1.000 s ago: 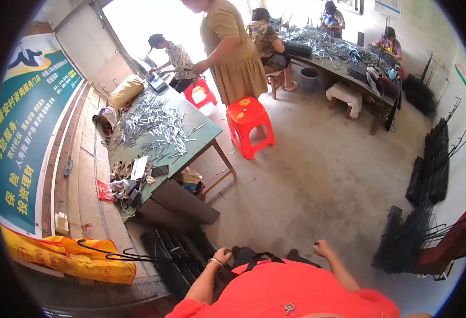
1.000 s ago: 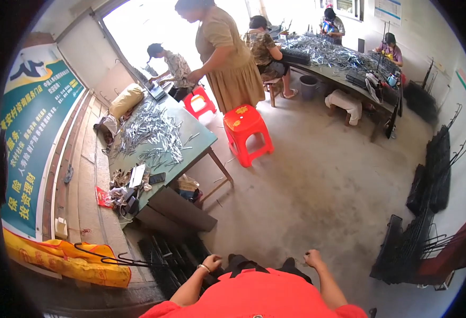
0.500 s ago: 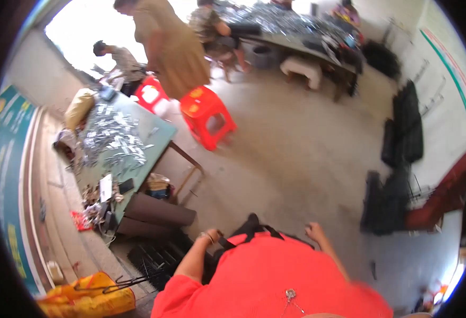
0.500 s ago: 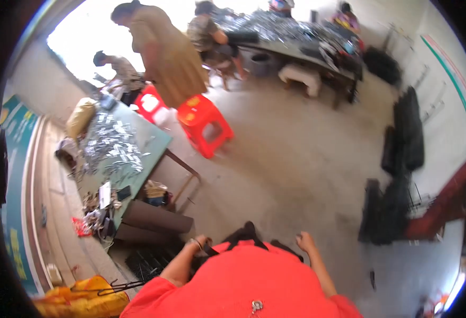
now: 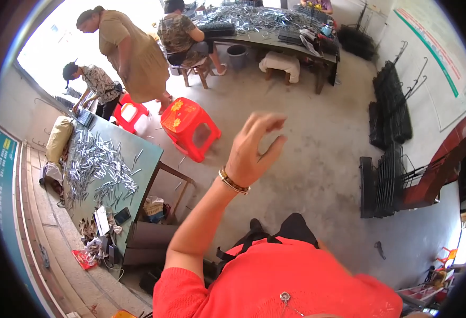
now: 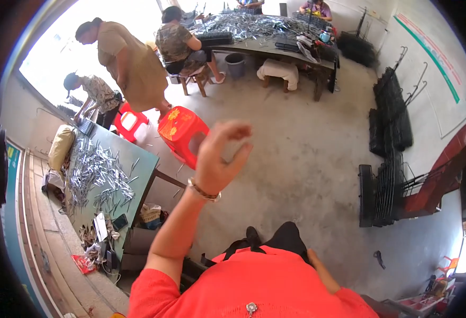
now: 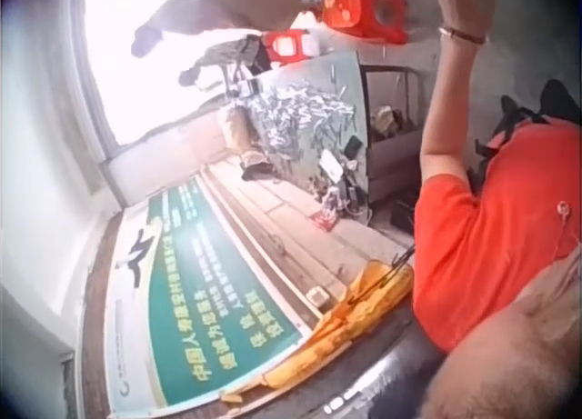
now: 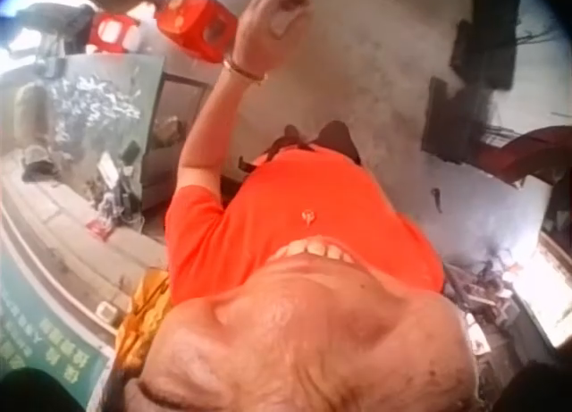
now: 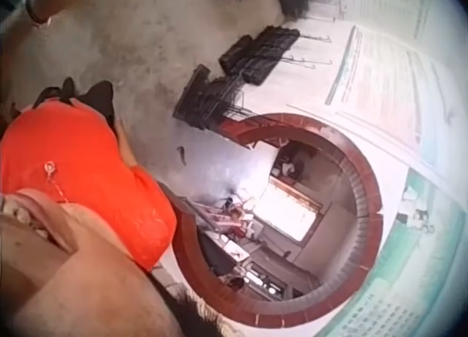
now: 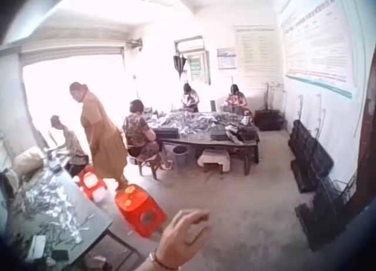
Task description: The recorder is manually inserting small metal pins or rods into a black mesh grid component at an assembly station.
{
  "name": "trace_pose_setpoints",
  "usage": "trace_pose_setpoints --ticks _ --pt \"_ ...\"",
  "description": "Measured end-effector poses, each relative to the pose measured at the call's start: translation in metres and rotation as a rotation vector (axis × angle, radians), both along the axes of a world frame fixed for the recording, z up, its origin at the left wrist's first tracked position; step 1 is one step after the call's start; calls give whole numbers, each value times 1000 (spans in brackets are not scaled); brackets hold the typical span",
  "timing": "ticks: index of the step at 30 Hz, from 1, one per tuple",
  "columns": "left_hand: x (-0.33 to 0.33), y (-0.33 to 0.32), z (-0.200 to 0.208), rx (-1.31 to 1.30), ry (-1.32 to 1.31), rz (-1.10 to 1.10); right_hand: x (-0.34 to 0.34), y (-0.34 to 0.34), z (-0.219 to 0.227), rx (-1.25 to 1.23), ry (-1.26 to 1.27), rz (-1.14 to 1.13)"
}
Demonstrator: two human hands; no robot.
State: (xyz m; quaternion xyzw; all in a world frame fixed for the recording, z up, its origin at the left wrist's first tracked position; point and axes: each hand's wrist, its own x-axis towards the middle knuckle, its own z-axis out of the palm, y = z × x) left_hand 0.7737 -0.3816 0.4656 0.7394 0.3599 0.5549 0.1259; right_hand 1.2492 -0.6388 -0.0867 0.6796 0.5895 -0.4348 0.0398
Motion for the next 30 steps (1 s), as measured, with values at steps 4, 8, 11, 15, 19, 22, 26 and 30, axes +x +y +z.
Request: trace_pose_setpoints --ticks 4,8,11,15,19,22,26,30 --pt "23 2 112 143 -515 -343 -8 37 -52 -46 -15 27" --pt "25 7 96 108 -208 -279 -82 117 98 -16 142 -34" --pt "44 21 79 100 -44 -188 -71 149 97 96 112 -18" --pt "51 56 26 -108 61 -72 -41 187 77 -8 258 -158" --pt "33 82 -83 -462 38 177 -14 227 85 64 165 57" --pt "8 63 -229 -577 340 418 7 252 95 66 219 37" --pt "-3 -33 -378 -1284 262 426 63 270 63 -40 366 -321" --pt "4 -105 -424 -1662 467 332 101 260 53 -96 293 -535"
